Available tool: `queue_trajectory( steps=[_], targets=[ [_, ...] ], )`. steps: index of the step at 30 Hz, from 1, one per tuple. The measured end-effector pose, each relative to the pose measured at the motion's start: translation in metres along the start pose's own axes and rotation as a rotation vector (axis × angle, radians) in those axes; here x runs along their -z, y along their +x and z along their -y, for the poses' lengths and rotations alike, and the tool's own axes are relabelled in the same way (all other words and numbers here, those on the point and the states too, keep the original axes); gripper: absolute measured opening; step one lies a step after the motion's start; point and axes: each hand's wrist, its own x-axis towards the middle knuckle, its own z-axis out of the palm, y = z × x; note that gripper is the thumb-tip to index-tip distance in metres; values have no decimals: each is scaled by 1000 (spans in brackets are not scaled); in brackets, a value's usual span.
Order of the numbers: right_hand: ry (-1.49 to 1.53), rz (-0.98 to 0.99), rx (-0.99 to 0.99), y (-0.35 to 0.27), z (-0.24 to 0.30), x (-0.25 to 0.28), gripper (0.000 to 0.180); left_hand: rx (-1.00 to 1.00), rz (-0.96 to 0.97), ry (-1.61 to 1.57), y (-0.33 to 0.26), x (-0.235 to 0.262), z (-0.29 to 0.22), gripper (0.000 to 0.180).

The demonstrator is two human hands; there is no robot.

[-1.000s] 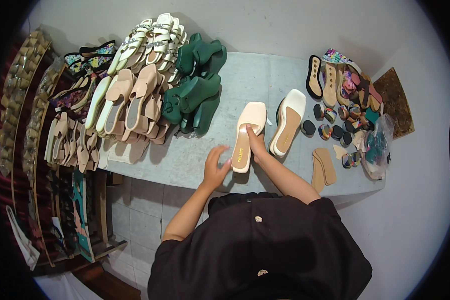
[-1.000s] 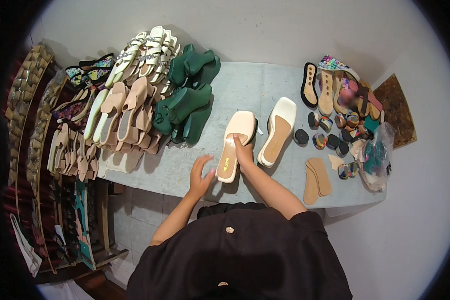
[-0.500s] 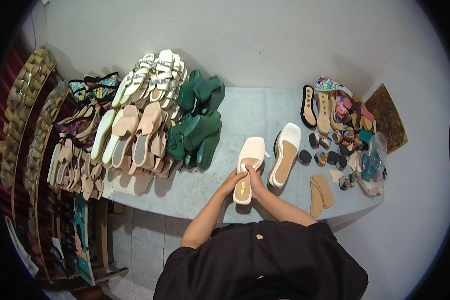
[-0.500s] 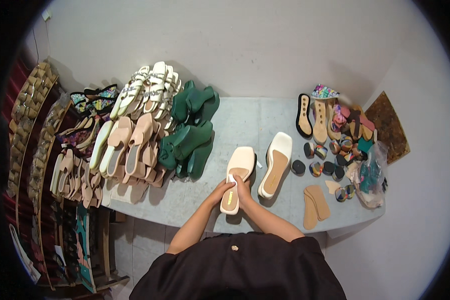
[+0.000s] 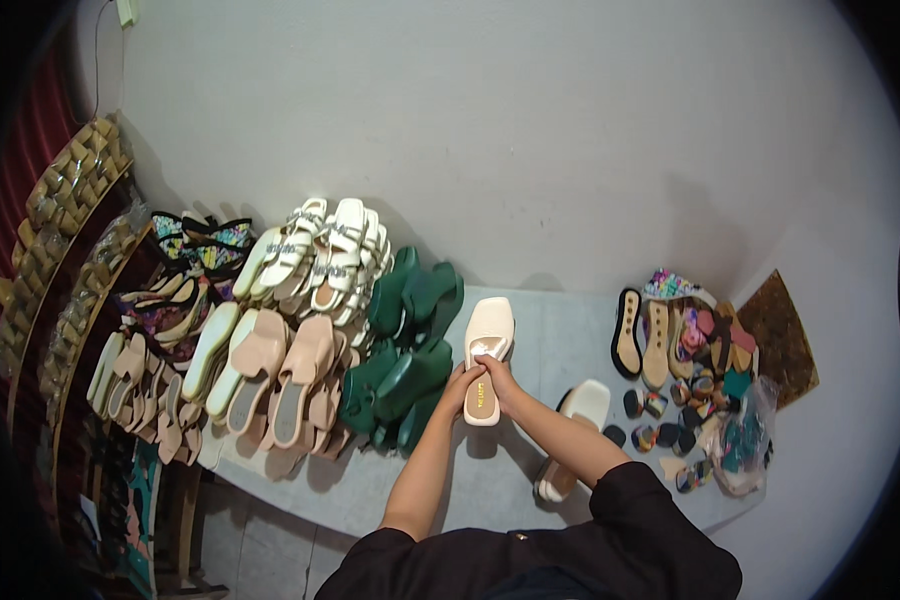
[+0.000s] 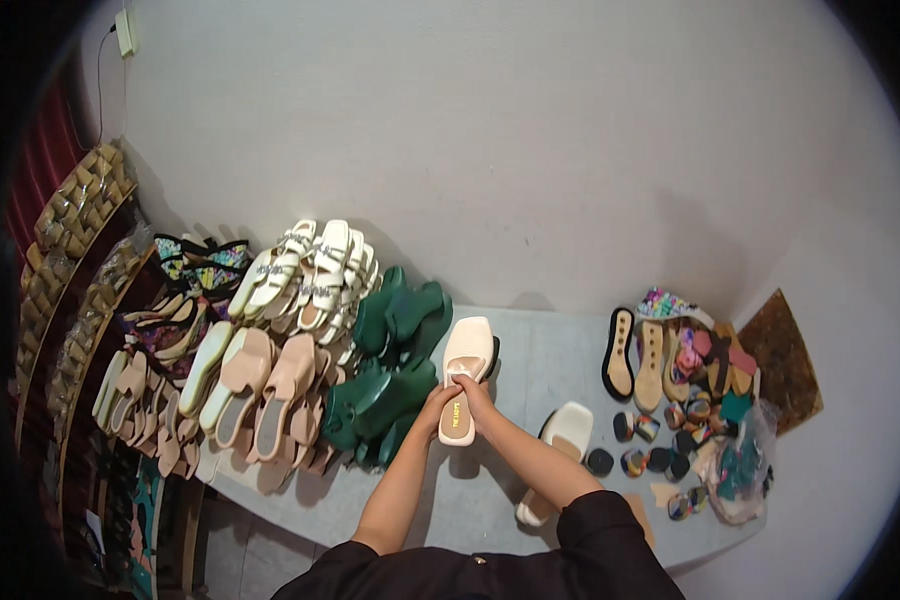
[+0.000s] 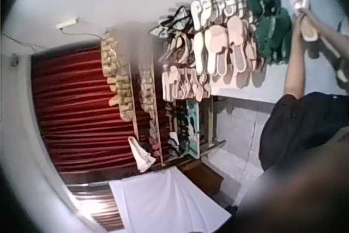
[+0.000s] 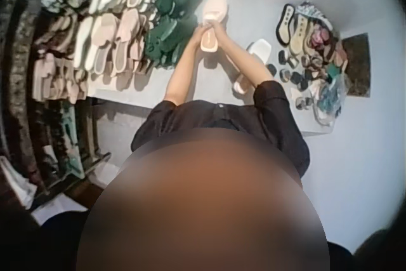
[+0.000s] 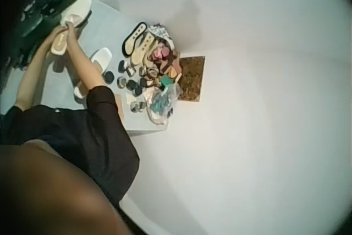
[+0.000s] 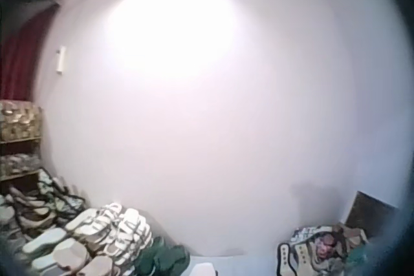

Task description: Assembling components of women's sandals on a workbench.

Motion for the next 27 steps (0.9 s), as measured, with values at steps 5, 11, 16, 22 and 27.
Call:
queue_trajectory(
  steps=[5,11,16,22,27],
  targets=[
    [38,16,-30,80,29,17,42,19,-34,29,71,-12,-24,53],
    [114,41,-170,153,7,34,39,162,-87,51,128,5,-24,35],
    [-92,-178,44,164,-14,29,42,165,-44,-46,142,20,-19,31],
    [62,-169,122,156,4,12,52,204,-50,-105,150,21,-24,30],
    [-11,-94,90,161,20,11,54,98,-163,-75,164,18,-16,37]
  ],
)
